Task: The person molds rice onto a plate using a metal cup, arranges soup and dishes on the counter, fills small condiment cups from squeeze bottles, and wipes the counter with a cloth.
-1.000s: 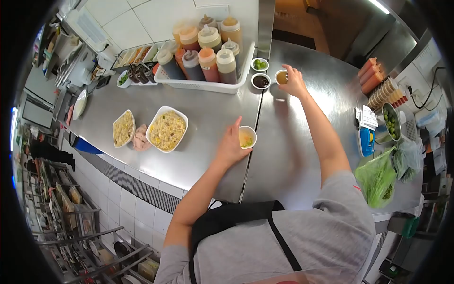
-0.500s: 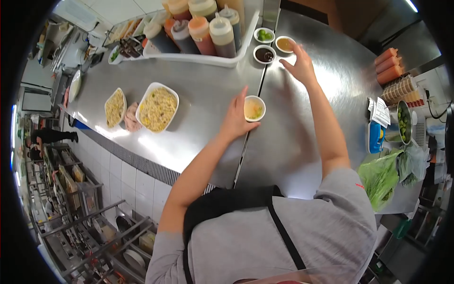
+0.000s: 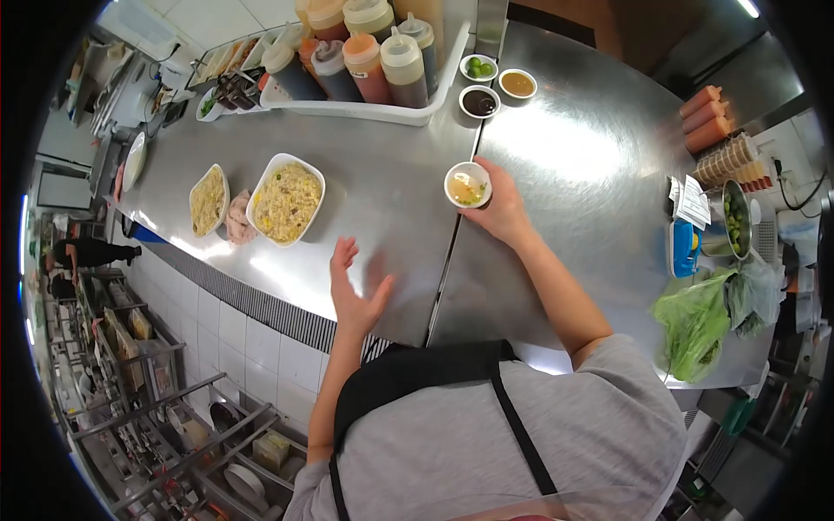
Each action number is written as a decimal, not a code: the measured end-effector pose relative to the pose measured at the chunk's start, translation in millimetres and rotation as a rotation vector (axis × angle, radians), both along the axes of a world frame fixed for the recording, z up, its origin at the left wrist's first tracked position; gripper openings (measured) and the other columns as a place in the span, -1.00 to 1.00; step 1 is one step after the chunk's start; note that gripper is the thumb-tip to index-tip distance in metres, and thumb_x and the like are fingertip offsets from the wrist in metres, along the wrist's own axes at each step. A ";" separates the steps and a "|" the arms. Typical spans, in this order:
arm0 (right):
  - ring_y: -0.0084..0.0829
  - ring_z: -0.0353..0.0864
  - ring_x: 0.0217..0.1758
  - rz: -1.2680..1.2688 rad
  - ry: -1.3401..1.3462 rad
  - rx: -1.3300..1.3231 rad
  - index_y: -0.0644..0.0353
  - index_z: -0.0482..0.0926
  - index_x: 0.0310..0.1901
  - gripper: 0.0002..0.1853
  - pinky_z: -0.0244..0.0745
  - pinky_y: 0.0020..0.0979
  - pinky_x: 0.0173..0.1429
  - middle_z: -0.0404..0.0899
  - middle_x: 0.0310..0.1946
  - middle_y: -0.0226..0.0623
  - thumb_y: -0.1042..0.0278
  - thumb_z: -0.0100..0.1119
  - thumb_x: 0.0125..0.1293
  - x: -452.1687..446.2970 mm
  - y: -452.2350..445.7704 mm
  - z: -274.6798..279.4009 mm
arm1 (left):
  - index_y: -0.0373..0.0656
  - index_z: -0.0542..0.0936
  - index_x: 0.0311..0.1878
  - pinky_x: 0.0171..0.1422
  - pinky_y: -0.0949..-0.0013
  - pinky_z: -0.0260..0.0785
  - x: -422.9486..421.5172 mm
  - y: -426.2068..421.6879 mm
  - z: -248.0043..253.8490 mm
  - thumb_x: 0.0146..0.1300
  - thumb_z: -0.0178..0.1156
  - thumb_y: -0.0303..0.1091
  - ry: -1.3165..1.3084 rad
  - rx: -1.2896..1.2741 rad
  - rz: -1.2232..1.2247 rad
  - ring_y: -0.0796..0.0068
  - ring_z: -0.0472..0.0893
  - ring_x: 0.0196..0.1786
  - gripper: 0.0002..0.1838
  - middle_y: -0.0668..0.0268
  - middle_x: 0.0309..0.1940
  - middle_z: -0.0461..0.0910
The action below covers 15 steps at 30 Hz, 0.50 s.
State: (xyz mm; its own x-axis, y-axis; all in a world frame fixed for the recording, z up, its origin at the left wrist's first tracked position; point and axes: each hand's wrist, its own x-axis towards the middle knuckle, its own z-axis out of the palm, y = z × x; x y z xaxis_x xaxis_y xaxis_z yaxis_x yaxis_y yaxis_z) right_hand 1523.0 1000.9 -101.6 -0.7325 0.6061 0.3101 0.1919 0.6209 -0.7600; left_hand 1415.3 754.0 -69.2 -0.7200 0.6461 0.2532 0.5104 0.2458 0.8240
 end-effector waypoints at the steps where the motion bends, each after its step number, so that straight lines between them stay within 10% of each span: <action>1: -0.15 0.33 0.02 -0.024 0.021 -0.004 0.16 0.25 0.10 -0.20 0.29 -0.28 0.09 0.37 -0.06 -0.12 0.44 0.41 -0.31 0.2 7.0 -0.5 | -0.29 0.07 0.24 0.16 0.24 0.15 1.7 -10.2 -2.2 -0.20 0.32 -0.40 0.000 -0.007 0.033 0.21 0.34 0.09 -0.11 0.07 0.11 0.28; 15: -0.15 0.35 0.05 -0.306 -0.019 0.109 0.22 0.28 0.01 -0.26 0.30 -0.29 0.11 0.39 -0.06 -0.11 0.44 0.43 -0.31 -16.0 116.3 -14.5 | -0.31 0.21 0.17 0.15 0.27 0.16 15.4 -84.9 -20.4 -0.10 0.20 -0.50 0.018 -0.155 0.257 0.23 0.36 0.05 -0.32 0.07 0.07 0.31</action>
